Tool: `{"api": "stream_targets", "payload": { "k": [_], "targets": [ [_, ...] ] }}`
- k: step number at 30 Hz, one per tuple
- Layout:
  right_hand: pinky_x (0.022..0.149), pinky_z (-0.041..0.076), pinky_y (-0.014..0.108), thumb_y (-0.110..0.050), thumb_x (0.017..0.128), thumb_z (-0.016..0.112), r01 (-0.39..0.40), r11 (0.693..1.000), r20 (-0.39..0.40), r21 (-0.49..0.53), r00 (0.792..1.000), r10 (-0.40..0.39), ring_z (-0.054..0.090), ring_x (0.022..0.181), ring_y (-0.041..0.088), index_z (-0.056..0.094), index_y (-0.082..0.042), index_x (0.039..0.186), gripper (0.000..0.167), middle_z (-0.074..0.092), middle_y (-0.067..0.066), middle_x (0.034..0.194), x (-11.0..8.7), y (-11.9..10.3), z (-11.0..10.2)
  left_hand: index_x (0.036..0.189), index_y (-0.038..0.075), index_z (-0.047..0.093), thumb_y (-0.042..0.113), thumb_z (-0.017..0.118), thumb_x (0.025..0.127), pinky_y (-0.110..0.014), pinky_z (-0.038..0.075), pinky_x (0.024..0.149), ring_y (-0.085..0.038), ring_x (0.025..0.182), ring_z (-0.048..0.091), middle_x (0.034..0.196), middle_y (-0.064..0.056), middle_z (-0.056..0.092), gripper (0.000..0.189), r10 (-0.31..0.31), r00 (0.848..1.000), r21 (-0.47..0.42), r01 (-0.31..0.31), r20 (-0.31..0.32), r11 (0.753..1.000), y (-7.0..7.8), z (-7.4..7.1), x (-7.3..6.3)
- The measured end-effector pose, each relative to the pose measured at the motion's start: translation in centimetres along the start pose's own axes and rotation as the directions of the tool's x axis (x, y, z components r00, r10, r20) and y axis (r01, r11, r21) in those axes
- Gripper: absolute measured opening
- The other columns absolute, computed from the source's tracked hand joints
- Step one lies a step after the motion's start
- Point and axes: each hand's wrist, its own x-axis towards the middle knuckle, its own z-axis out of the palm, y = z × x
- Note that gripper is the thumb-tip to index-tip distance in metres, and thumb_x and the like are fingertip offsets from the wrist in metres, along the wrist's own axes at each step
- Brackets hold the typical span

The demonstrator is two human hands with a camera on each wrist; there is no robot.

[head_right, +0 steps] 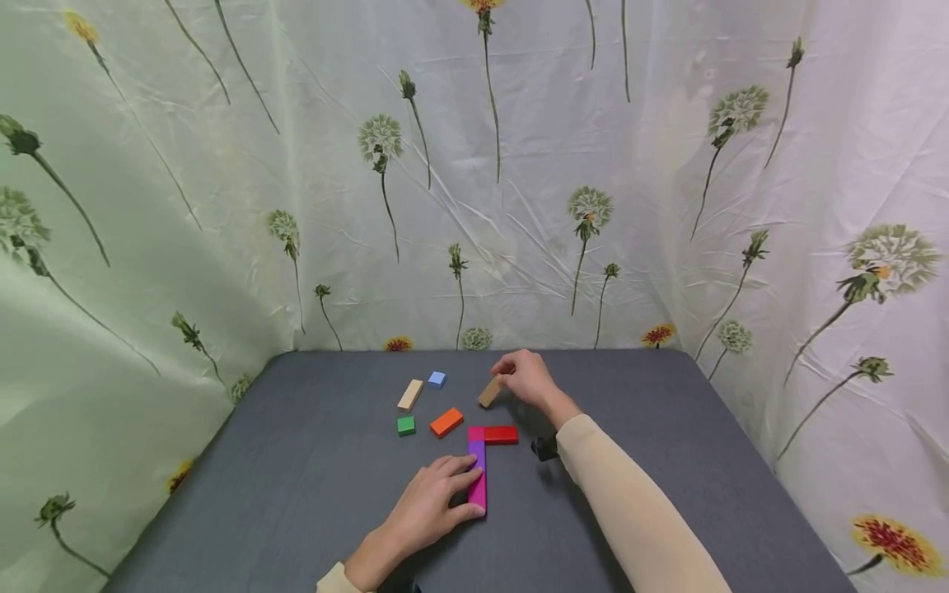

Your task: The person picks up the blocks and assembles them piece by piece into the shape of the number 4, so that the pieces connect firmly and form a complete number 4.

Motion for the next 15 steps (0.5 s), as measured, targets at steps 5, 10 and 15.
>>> {"api": "stream_targets", "payload": {
  "k": [5,10,15],
  "targets": [
    [0.074,0.055,0.037,-0.007,0.096,0.068,0.017,1.000,-0.007,-0.008,1.000,-0.017,0.066,0.088,0.017,0.076,-0.012,0.110,0.017,0.072,0.002,0.104,0.00,-0.18,-0.12,0.141,0.030,0.061,0.063,0.067,0.087,-0.051,0.046,0.097,-0.022,0.128,0.050,0.147,0.006,0.053,0.064,-0.002,1.000,0.005,0.001,0.002,1.000,-0.12,0.00,0.07],
    [0.074,0.055,0.035,-0.010,0.098,0.066,0.040,0.999,-0.015,-0.005,0.999,-0.040,0.066,0.088,0.015,0.077,-0.015,0.112,0.018,0.071,0.002,0.109,0.11,-0.26,0.19,0.142,0.030,0.060,0.063,0.066,0.087,-0.052,0.046,0.098,-0.022,0.128,0.050,0.147,0.006,0.053,0.064,-0.003,1.000,0.006,0.003,0.003,1.000,-0.04,0.00,0.02],
    [0.075,0.055,0.036,-0.011,0.099,0.064,0.064,0.998,-0.007,0.010,0.998,-0.064,0.066,0.088,0.014,0.077,-0.015,0.113,0.019,0.071,0.004,0.113,0.22,-0.50,0.77,0.142,0.030,0.060,0.062,0.067,0.087,-0.054,0.045,0.098,-0.022,0.129,0.050,0.147,0.007,0.053,0.064,-0.006,1.000,0.001,0.006,-0.003,1.000,0.07,-0.02,-0.05]
  ]
}}
